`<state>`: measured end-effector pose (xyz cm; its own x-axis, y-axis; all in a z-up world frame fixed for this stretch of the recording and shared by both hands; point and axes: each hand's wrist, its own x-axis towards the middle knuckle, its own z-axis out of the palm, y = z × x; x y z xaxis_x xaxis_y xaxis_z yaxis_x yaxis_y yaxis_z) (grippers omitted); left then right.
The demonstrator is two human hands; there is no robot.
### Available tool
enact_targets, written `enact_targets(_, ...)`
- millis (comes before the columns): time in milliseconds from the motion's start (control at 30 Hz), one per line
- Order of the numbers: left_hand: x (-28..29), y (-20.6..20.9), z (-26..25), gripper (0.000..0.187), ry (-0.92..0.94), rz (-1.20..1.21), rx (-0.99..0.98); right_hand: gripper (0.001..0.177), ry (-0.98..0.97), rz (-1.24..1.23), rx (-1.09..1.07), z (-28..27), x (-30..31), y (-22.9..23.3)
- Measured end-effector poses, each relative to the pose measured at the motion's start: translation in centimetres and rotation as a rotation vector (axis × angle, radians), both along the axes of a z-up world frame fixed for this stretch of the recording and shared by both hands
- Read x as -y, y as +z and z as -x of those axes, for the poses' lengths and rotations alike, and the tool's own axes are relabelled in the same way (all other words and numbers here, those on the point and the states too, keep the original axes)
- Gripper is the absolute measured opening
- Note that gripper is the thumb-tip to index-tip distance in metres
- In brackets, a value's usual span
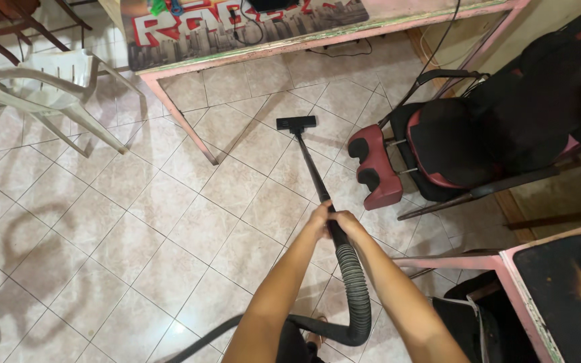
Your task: The person vacuums the tiled floor using a vacuum cleaner, moving the vacuum head across the floor and around objects like chairs and a treadmill.
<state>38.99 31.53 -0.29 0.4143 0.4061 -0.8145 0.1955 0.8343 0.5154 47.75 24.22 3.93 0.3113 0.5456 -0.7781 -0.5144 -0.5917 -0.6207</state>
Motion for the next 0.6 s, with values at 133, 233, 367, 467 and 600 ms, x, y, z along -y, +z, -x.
enact_targets(133, -2.8, -0.7, -1.6, 0.049, 0.035, -0.074, 0.018, 0.029, 0.173, -0.104, -0.258, -2.5, -1.4, 1.0)
enact_targets(233, -5.8, -0.9, -3.1, 0.049, 0.13, -0.051, 0.073, 0.031, 0.124, -0.109, -0.28, -5.3, -5.9, -0.4)
enact_targets(367, -11.0, -1.3, -5.8, 0.033, 0.174, -0.073, 0.338, 0.033, 0.126, -0.056, -0.299, -8.6, -13.1, -2.4)
enact_targets(467, -15.5, -1.7, -8.5, 0.03, 0.156, -0.064, 0.382, 0.031, 0.21, -0.036, -0.084, -11.2, -18.0, -3.6)
enact_targets(600, -21.4, -1.9, -12.2, 0.031, 0.153, -0.067, 0.245, 0.03, 0.194, -0.115, 0.009, -13.7, -24.2, -5.2)
